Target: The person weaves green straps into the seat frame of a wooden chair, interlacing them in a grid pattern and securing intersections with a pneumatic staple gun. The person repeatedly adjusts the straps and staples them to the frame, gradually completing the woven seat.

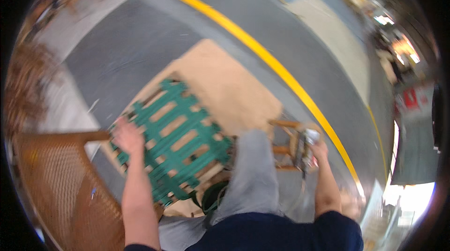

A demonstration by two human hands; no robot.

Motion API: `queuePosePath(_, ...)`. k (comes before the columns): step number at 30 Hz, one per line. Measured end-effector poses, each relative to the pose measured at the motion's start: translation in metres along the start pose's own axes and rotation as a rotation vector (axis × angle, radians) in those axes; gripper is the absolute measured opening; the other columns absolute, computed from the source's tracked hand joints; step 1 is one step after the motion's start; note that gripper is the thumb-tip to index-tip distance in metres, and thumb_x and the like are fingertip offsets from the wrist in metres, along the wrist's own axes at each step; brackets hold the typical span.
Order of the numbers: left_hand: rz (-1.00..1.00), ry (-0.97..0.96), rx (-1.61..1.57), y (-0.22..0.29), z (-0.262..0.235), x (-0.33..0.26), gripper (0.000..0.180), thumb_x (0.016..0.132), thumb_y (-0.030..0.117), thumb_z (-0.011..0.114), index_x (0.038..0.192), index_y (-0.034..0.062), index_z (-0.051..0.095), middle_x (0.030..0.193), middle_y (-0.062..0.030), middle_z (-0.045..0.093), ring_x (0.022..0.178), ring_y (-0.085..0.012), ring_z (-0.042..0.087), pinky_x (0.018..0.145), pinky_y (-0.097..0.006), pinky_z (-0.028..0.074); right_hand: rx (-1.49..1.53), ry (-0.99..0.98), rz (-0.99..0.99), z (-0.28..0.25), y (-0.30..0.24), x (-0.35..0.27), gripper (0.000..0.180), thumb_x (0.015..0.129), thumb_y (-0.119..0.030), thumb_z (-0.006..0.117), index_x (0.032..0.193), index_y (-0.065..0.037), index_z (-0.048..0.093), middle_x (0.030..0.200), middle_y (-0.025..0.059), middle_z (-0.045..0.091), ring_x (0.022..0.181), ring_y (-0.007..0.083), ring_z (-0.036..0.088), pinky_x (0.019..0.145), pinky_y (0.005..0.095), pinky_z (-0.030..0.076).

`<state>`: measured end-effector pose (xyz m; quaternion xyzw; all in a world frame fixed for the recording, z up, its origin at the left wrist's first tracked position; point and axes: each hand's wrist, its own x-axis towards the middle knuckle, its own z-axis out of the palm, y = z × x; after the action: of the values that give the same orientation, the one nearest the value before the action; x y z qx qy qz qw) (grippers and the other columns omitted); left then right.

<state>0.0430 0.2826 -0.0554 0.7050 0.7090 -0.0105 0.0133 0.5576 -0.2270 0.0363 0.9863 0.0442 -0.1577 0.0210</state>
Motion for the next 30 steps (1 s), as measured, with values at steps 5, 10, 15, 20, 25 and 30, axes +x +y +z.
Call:
queuePosePath(5, -0.049, -0.102, -0.144, -0.01, -0.028, 0.006, 0.058, 0.112, 0.039, 0.039, 0.168, 0.0271, 0.035, 0.176, 0.0027, 0.028, 0.162, -0.0381, 0.021, 0.129, -0.07, 0.011, 0.171, 0.128, -0.139, 0.025, -0.001, -0.009, 0.066, 0.068, -0.027, 0.09, 0.13, -0.009, 0.073, 0.113, 0.0211, 0.078, 0.11, 0.0394, 0.073, 0.098, 0.0465, 0.055)
queuePosePath(10, -0.045, 0.021, -0.314, -0.02, -0.02, -0.003, 0.057, 0.111, 0.039, 0.04, 0.167, 0.0261, 0.038, 0.173, 0.0043, 0.032, 0.163, -0.0384, 0.016, 0.13, -0.068, 0.006, 0.166, 0.268, -0.189, 0.012, 0.003, 0.009, 0.065, 0.067, -0.014, 0.079, 0.127, 0.005, 0.066, 0.112, 0.0232, 0.075, 0.106, 0.0396, 0.071, 0.095, 0.0446, 0.054)
queuePosePath(15, -0.036, 0.112, -0.354, -0.018, -0.005, -0.01, 0.055, 0.111, 0.038, 0.042, 0.164, 0.0236, 0.043, 0.171, 0.0035, 0.036, 0.162, -0.0379, 0.02, 0.13, -0.067, 0.008, 0.536, 0.194, -0.602, -0.014, -0.046, -0.018, 0.05, 0.072, -0.002, 0.068, 0.121, -0.002, 0.062, 0.091, 0.0085, 0.066, 0.073, 0.0218, 0.064, 0.066, 0.0379, 0.054)
queuePosePath(20, -0.062, 0.159, -0.383, -0.028, 0.001, -0.014, 0.054, 0.109, 0.035, 0.047, 0.162, 0.0217, 0.046, 0.17, 0.0027, 0.037, 0.162, -0.0391, 0.022, 0.13, -0.067, 0.009, 0.843, -0.5, -0.505, -0.074, -0.233, -0.126, 0.057, 0.085, -0.008, 0.079, 0.137, -0.002, 0.055, 0.107, 0.0074, 0.067, 0.082, 0.0178, 0.066, 0.064, 0.0319, 0.057)
queuePosePath(25, -0.061, 0.179, -0.451, -0.027, 0.001, -0.008, 0.054, 0.108, 0.034, 0.049, 0.16, 0.0219, 0.048, 0.169, 0.0024, 0.039, 0.161, -0.0389, 0.022, 0.13, -0.067, 0.01, 0.791, -0.952, -0.836, -0.038, -0.426, -0.238, 0.048, 0.09, -0.027, 0.086, 0.126, -0.006, 0.064, 0.092, 0.0045, 0.067, 0.056, 0.0156, 0.061, 0.051, 0.0309, 0.054)
queuePosePath(30, -0.054, 0.182, -0.449, -0.026, 0.001, -0.009, 0.054, 0.108, 0.034, 0.05, 0.16, 0.0238, 0.048, 0.168, 0.0031, 0.039, 0.162, -0.0378, 0.021, 0.13, -0.066, 0.008, 0.635, -1.033, -0.83, 0.033, -0.556, -0.328, 0.051, 0.096, -0.038, 0.08, 0.126, -0.001, 0.06, 0.096, 0.0088, 0.066, 0.061, 0.02, 0.067, 0.052, 0.036, 0.056)
